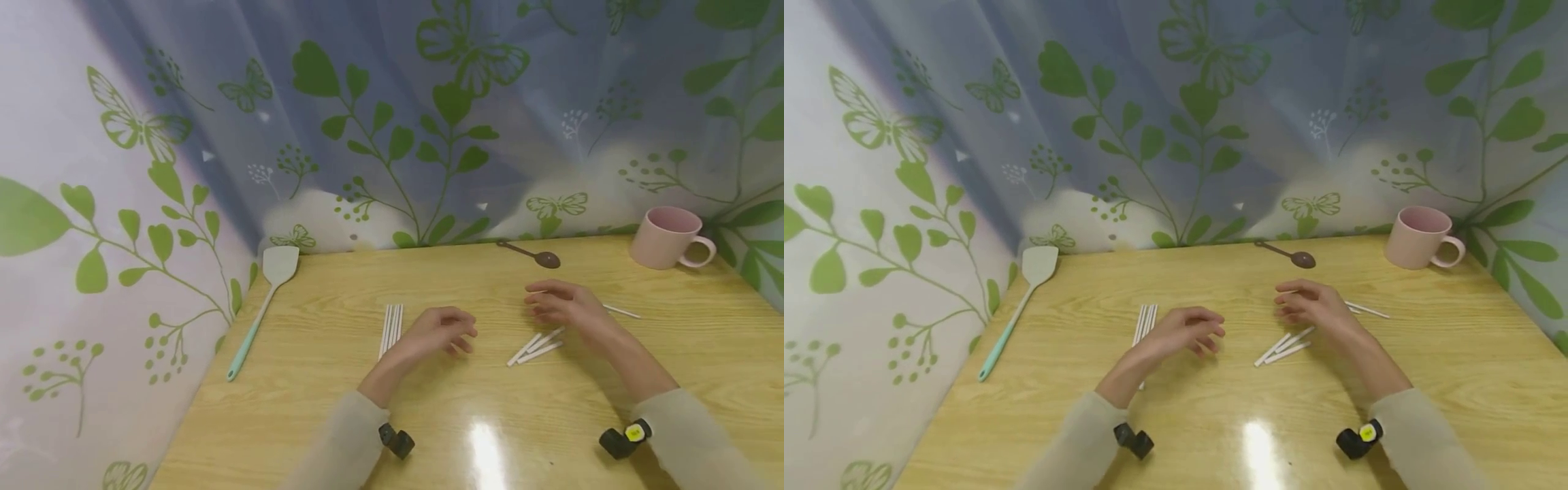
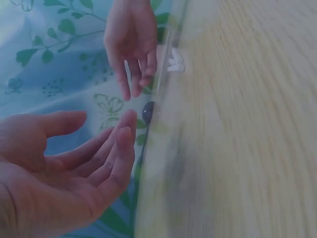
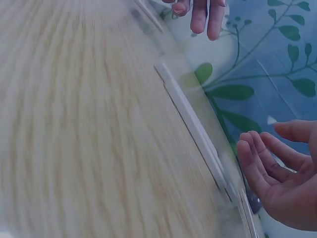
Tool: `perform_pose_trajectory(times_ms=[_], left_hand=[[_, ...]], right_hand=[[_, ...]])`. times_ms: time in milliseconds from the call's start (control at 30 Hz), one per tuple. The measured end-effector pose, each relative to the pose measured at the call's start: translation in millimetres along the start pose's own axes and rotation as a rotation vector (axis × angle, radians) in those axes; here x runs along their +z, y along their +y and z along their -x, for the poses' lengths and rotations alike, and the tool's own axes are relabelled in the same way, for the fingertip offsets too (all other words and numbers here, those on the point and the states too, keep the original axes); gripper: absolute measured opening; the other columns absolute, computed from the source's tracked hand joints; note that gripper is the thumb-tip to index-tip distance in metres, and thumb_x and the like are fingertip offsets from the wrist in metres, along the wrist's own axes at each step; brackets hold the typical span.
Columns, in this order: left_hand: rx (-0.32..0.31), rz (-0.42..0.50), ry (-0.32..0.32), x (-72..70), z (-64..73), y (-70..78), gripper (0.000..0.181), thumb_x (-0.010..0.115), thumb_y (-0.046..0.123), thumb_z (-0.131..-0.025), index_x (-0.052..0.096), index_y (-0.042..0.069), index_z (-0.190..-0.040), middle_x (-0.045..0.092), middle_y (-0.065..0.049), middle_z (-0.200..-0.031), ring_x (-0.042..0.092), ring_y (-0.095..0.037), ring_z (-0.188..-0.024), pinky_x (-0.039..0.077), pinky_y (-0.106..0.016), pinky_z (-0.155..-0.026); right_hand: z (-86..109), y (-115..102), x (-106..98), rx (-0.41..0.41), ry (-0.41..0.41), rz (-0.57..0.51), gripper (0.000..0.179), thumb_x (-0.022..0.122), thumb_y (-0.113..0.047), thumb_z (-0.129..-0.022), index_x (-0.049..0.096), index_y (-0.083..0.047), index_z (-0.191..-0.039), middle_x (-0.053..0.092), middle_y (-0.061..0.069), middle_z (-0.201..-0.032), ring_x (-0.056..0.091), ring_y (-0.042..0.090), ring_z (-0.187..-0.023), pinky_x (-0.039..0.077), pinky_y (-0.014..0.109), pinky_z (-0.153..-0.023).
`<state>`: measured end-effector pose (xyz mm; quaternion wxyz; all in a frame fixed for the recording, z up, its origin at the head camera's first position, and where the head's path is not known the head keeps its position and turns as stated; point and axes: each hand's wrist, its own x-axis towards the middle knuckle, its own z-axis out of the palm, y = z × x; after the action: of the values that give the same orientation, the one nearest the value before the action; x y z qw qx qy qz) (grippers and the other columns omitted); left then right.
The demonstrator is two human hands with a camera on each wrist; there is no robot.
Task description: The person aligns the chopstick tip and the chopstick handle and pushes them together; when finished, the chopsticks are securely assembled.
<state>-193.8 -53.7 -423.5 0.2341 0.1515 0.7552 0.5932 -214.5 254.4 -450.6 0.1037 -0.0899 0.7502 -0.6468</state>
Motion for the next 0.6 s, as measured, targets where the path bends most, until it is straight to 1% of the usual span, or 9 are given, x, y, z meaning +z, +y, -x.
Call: perform_pose_trajectory(times_ms=[100, 200, 267, 333, 467, 533, 600], left_hand=[[0.011, -0.042, 0.0, 8.9, -14.0, -0.8, 0.035, 0.062, 0.02, -0.106, 0.064, 0.0, -0.135, 0.073, -0.015, -0.118, 0.074, -0.034, -0.101, 0.061, -0.046, -0.086], [0.015, -0.084, 0.015, 18.1, -27.8, -2.3, 0.031, 0.065, 0.018, -0.104, 0.068, 0.003, -0.131, 0.075, -0.015, -0.114, 0.075, -0.029, -0.098, 0.062, -0.04, -0.082], [0.017, -0.108, 0.031, 24.0, -36.6, -4.0, 0.028, 0.068, 0.017, -0.102, 0.072, 0.005, -0.128, 0.076, -0.013, -0.109, 0.074, -0.026, -0.093, 0.061, -0.036, -0.078], [0.026, -0.136, 0.041, 29.7, -44.3, -5.8, 0.026, 0.07, 0.016, -0.101, 0.074, 0.006, -0.124, 0.076, -0.009, -0.104, 0.073, -0.023, -0.088, 0.06, -0.032, -0.073], [0.054, -0.195, 0.038, 42.3, -57.5, -10.1, 0.021, 0.073, 0.013, -0.099, 0.077, 0.006, -0.118, 0.075, -0.001, -0.098, 0.069, -0.016, -0.081, 0.056, -0.025, -0.066], [0.059, -0.205, 0.033, 49.3, -62.0, -11.2, 0.019, 0.074, 0.011, -0.097, 0.078, 0.005, -0.115, 0.075, -0.001, -0.096, 0.068, -0.011, -0.08, 0.056, -0.023, -0.066], [0.054, -0.217, 0.038, 56.5, -65.0, -12.1, 0.018, 0.078, 0.007, -0.094, 0.078, 0.005, -0.112, 0.075, -0.001, -0.094, 0.066, -0.007, -0.078, 0.055, -0.021, -0.067]], right_hand=[[5.8, 4.5, -14.2, 0.006, 0.029, 0.019, 0.043, 0.061, -0.023, -0.107, 0.057, 0.0, -0.142, 0.074, -0.009, -0.117, 0.073, 0.011, -0.105, 0.059, 0.027, -0.09], [9.1, 8.2, -25.9, -0.001, 0.065, 0.038, 0.033, 0.064, -0.019, -0.106, 0.065, -0.007, -0.136, 0.074, -0.013, -0.113, 0.073, 0.01, -0.1, 0.06, 0.028, -0.085], [9.9, 10.5, -32.0, -0.006, 0.094, 0.05, 0.03, 0.065, -0.018, -0.105, 0.067, -0.009, -0.134, 0.074, -0.014, -0.111, 0.074, 0.009, -0.097, 0.061, 0.028, -0.082], [9.8, 12.6, -36.6, -0.003, 0.121, 0.058, 0.034, 0.066, -0.017, -0.104, 0.065, -0.004, -0.135, 0.075, -0.015, -0.109, 0.074, 0.008, -0.095, 0.061, 0.027, -0.081], [9.3, 15.7, -43.3, 0.042, 0.169, 0.102, 0.048, 0.065, -0.018, -0.104, 0.054, 0.01, -0.142, 0.074, -0.018, -0.103, 0.072, 0.004, -0.092, 0.061, 0.025, -0.079], [9.8, 16.7, -45.9, 0.071, 0.19, 0.139, 0.052, 0.065, -0.019, -0.105, 0.05, 0.013, -0.143, 0.073, -0.02, -0.102, 0.071, 0.002, -0.09, 0.06, 0.025, -0.077], [11.3, 17.2, -48.6, 0.097, 0.213, 0.194, 0.053, 0.065, -0.021, -0.105, 0.051, 0.013, -0.143, 0.071, -0.023, -0.101, 0.069, 0.0, -0.088, 0.059, 0.025, -0.074]])
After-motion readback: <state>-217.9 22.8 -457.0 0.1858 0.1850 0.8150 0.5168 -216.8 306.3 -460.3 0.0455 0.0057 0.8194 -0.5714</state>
